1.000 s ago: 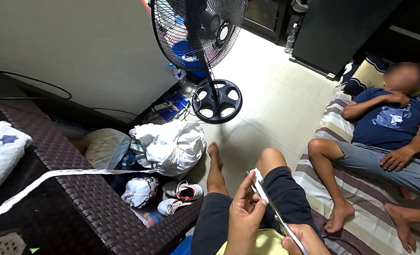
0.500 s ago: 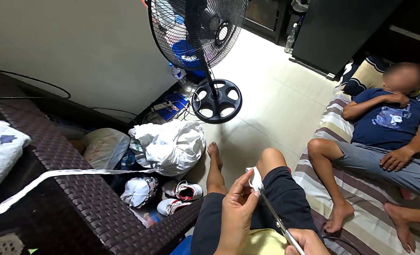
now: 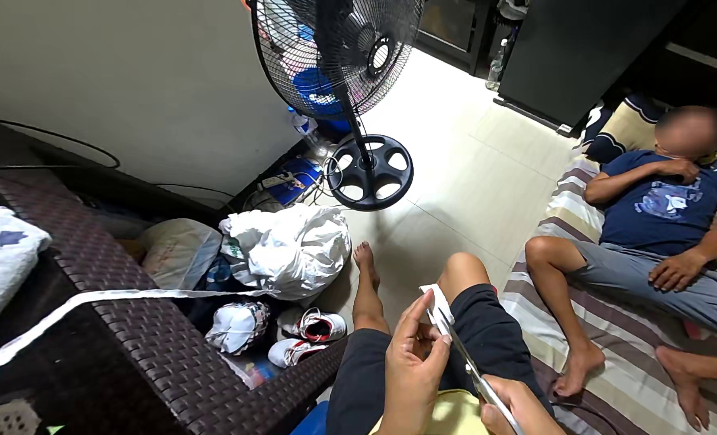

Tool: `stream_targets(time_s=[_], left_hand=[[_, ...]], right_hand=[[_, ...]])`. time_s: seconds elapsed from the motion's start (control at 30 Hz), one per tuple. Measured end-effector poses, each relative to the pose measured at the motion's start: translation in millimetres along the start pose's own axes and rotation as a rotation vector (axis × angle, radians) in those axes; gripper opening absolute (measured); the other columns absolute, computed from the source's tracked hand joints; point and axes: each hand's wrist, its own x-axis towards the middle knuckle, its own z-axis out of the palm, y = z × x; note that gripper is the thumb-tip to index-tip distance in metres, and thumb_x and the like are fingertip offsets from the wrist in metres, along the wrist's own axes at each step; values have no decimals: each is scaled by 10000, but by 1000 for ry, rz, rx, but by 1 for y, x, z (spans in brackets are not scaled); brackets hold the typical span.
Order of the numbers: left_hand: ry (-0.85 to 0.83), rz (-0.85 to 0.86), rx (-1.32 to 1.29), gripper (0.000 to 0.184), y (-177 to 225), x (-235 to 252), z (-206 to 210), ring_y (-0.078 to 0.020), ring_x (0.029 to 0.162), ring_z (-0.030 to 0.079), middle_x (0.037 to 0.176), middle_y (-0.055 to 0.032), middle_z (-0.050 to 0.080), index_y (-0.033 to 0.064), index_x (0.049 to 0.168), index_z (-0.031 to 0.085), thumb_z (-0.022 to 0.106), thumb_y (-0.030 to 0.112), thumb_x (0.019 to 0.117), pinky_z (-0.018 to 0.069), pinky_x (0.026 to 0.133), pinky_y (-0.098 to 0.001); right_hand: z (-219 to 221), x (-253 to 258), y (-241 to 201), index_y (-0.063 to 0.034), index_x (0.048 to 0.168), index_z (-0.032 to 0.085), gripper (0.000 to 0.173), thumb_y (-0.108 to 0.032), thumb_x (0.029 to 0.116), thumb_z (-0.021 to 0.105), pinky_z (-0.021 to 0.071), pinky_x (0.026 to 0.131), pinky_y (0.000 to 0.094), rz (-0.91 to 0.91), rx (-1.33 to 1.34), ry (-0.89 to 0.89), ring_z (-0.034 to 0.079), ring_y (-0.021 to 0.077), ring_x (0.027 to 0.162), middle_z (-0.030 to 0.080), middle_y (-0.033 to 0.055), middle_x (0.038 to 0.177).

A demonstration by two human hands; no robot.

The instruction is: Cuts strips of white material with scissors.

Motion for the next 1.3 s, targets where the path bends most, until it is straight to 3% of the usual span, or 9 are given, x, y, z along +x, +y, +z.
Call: stream_targets(time_s=[0.13, 0.3, 0.5, 0.87, 1.17, 1.3], left_hand=[[-3, -1, 3, 638, -2, -2, 2, -23, 790, 627, 1332, -118, 586, -71, 1424, 516, 650, -90, 800, 550, 705, -164], [-3, 0, -12, 662, -2, -2, 3, -14, 795, 622, 1326, -116, 586, -90, 1443, 477, 645, -85, 803, 545, 711, -159], [7, -9, -20, 682, -2, -3, 4, -13, 794, 622, 1299, -108, 596, -99, 1449, 462, 644, -95, 792, 544, 711, -156], [17, -9, -28, 703, -1, -5, 4, -24, 807, 633, 1304, -100, 593, -96, 1469, 433, 642, -100, 798, 552, 725, -162], [-15, -37, -87, 773, -1, -6, 2, -16, 813, 636, 1339, -83, 585, -88, 1511, 356, 622, -134, 787, 552, 718, -168], [6, -55, -122, 615, 0, 1, -2, -60, 908, 660, 1200, -56, 653, -78, 1446, 447, 592, -71, 848, 563, 775, -205]], right_hand=[[3, 5, 5, -61, 818, 627, 748, -797, 871, 507, 408, 526, 262, -59, 5, 30, 484, 38, 556, 509, -43, 623], [4, 5, 3, -65, 800, 613, 752, -808, 859, 511, 399, 526, 245, -42, 39, 29, 473, 19, 552, 495, -59, 617], [4, 2, -1, -47, 761, 605, 672, -703, 898, 562, 370, 523, 220, -31, 51, 54, 444, -4, 543, 471, -72, 600], [5, 1, -1, -79, 695, 591, 617, -665, 888, 619, 334, 494, 180, -39, 83, 85, 406, -49, 512, 447, -111, 569], [5, -2, -3, -44, 693, 594, 540, -529, 922, 657, 337, 506, 198, -7, 62, 90, 413, -29, 524, 451, -87, 573], [2, -6, -4, -20, 712, 597, 531, -500, 933, 652, 344, 518, 211, -9, 24, 71, 416, -13, 537, 459, -67, 586]])
